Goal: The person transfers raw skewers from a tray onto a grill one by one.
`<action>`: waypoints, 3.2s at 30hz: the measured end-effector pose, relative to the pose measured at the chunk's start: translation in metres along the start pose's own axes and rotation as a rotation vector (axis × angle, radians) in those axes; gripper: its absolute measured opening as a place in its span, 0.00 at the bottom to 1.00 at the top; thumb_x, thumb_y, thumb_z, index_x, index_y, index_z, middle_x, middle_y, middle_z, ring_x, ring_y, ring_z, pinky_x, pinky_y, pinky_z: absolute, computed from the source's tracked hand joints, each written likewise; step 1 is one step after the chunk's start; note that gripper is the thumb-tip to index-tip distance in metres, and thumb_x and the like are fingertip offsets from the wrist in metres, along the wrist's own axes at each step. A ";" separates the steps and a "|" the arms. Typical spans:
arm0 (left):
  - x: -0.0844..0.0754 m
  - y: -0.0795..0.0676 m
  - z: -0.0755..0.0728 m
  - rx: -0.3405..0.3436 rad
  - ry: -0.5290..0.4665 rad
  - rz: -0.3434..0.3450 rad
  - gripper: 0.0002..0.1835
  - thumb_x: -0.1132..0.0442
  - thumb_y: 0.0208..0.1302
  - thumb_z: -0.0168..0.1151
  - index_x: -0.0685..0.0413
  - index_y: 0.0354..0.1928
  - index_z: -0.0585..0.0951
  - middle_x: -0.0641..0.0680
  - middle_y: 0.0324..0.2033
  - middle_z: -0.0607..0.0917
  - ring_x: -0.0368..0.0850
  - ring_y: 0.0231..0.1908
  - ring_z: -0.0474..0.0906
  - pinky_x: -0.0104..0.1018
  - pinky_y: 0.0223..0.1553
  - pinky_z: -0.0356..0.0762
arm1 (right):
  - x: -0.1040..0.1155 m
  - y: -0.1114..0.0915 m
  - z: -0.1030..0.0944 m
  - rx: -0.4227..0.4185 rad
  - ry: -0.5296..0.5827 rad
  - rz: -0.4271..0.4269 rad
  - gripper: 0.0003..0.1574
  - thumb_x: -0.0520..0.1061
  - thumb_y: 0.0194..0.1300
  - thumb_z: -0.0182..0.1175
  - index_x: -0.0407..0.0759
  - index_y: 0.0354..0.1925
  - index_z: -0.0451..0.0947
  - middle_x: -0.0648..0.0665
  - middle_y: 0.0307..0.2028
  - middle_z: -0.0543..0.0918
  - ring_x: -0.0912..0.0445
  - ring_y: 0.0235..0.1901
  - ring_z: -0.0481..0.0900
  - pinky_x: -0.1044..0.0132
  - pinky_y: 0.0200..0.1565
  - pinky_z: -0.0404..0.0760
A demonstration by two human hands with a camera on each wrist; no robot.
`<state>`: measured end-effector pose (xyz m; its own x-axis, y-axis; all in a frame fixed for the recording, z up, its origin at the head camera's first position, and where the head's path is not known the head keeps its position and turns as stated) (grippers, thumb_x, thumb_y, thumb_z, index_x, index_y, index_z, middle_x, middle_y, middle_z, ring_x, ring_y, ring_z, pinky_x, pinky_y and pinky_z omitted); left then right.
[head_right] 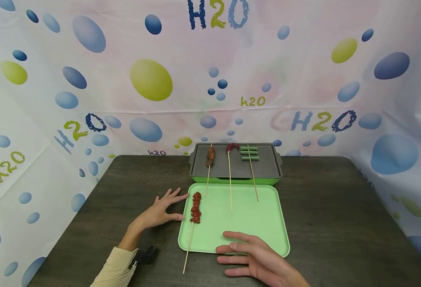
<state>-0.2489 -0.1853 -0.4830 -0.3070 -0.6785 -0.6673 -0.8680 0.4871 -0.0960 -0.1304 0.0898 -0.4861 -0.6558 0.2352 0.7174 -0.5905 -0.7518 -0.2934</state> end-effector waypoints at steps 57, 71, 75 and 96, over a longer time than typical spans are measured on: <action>0.002 0.001 0.000 -0.011 0.007 0.011 0.42 0.49 0.64 0.72 0.49 0.78 0.68 0.69 0.78 0.53 0.75 0.76 0.38 0.83 0.64 0.30 | -0.026 0.079 0.037 -0.255 -0.094 -0.149 0.37 0.36 0.70 0.64 0.30 0.73 0.66 0.38 0.42 0.88 0.50 0.41 0.89 0.53 0.42 0.88; 0.000 0.004 -0.001 -0.004 0.017 0.003 0.41 0.51 0.65 0.71 0.50 0.77 0.68 0.69 0.78 0.54 0.74 0.77 0.38 0.82 0.65 0.30 | -0.009 0.072 0.041 -0.289 -0.180 -0.186 0.36 0.38 0.69 0.67 0.33 0.72 0.70 0.37 0.43 0.88 0.50 0.40 0.90 0.56 0.37 0.88; 0.000 0.004 -0.002 -0.010 0.014 -0.001 0.41 0.51 0.65 0.71 0.50 0.77 0.68 0.69 0.78 0.54 0.73 0.77 0.38 0.82 0.65 0.30 | 0.000 0.069 0.040 -0.296 -0.205 -0.202 0.35 0.39 0.69 0.67 0.33 0.71 0.71 0.38 0.43 0.89 0.50 0.40 0.90 0.56 0.37 0.88; 0.002 0.006 -0.002 -0.002 0.016 -0.006 0.42 0.49 0.65 0.71 0.47 0.78 0.67 0.67 0.79 0.53 0.72 0.78 0.36 0.81 0.66 0.29 | 0.056 0.034 0.017 -0.413 -0.306 -0.324 0.36 0.38 0.69 0.68 0.26 0.69 0.69 0.39 0.43 0.89 0.51 0.41 0.90 0.58 0.39 0.88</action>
<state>-0.2548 -0.1845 -0.4834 -0.3081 -0.6903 -0.6547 -0.8708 0.4818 -0.0982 -0.1788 0.0667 -0.4454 -0.2833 0.1786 0.9423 -0.9116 -0.3554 -0.2067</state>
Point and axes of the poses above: each hand's wrist, its own y-axis towards the middle knuckle, its own z-axis out of the palm, x = y × z, the point moved 7 cm from there along y, towards the middle knuckle
